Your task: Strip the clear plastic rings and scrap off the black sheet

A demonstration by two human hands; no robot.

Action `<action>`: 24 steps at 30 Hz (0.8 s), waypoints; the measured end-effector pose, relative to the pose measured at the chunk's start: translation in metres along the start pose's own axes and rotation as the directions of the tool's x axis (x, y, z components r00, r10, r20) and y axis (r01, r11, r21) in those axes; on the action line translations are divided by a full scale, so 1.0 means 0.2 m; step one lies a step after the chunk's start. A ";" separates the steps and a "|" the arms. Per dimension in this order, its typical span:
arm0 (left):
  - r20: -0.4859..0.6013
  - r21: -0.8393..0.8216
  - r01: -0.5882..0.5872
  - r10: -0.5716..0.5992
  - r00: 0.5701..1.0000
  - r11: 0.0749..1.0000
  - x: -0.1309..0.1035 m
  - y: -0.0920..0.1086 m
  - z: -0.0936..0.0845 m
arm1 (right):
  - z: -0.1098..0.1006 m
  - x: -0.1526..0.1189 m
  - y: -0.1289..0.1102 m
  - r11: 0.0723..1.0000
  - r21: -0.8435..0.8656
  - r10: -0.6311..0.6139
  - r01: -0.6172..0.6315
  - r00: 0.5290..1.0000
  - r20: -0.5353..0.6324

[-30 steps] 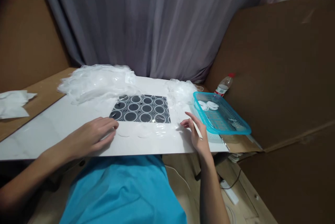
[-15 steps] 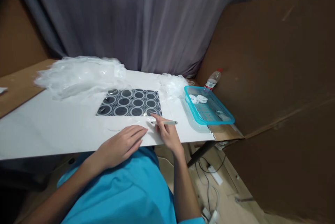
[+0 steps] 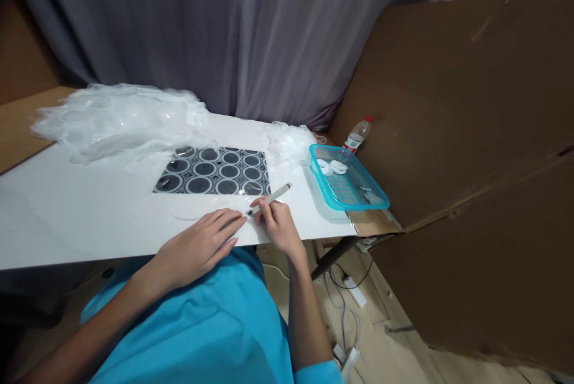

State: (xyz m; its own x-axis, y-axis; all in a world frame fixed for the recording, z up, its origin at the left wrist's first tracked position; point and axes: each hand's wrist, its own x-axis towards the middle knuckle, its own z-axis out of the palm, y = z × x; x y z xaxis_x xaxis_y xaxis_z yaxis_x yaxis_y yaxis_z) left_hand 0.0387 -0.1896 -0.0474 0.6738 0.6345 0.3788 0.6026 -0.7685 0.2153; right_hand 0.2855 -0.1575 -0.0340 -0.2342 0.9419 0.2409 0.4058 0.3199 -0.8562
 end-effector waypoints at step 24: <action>0.010 -0.004 0.011 -0.010 1.000 1.000 0.00 0.00 0.01 | 0.13 0.01 0.00 0.935 -0.333 -0.120 0.119 0.993 0.018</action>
State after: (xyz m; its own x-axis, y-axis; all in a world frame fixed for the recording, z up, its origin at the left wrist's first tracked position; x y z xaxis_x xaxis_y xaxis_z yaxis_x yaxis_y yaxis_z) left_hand 0.0391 -0.1900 -0.0486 0.6718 0.6433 0.3673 0.6080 -0.7621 0.2226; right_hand 0.2617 -0.1585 -0.0450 -0.2970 0.8947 0.3336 0.6460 0.4455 -0.6198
